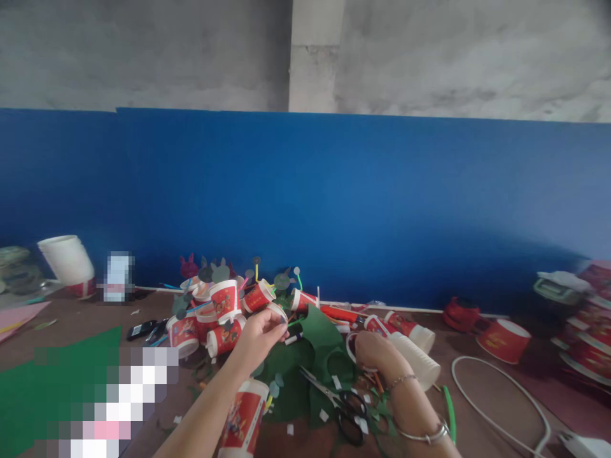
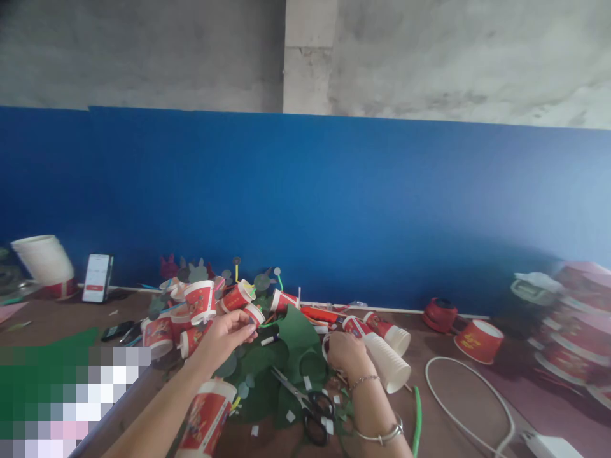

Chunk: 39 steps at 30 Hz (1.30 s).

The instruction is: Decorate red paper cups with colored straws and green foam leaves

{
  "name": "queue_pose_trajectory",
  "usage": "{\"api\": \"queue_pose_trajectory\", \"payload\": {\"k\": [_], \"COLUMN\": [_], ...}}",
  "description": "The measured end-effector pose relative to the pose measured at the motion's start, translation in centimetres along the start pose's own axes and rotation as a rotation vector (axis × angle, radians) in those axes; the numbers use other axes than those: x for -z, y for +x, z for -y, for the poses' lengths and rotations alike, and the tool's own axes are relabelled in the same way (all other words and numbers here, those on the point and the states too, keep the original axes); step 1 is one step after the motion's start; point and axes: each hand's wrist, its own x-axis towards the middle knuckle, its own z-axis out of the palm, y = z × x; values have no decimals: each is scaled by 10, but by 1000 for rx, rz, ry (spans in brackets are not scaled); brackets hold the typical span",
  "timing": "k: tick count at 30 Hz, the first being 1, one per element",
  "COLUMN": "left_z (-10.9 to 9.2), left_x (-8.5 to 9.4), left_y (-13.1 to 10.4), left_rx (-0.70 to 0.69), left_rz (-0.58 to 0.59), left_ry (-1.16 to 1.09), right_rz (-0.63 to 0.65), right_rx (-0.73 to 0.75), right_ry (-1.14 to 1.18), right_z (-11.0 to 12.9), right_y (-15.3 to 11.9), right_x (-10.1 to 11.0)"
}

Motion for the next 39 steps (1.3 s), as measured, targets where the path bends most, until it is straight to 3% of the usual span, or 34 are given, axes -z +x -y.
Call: {"api": "queue_pose_trajectory", "payload": {"k": [7, 11, 14, 17, 26, 34, 39], "left_z": [-12, -19, -23, -24, -15, -12, -12], "left_x": [-5, -8, -11, -15, -21, -17, -18], "left_y": [-13, -23, -28, -31, -30, -18, -18], "left_rx": [-209, -320, -342, -337, -403, -191, -262], "left_rz": [8, 119, 241, 277, 158, 118, 43], "left_ry": [295, 365, 397, 436, 348, -29, 35], "right_rz": [-168, -139, -118, -118, -170, -167, -170], "right_rx": [138, 438, 535, 549, 557, 576, 560], "right_ry": [124, 603, 739, 755, 693, 656, 675], "right_z": [29, 52, 65, 70, 70, 74, 76], "right_y": [-7, -20, -29, -33, -33, -35, -36], "right_x": [22, 25, 23, 23, 22, 22, 22]}}
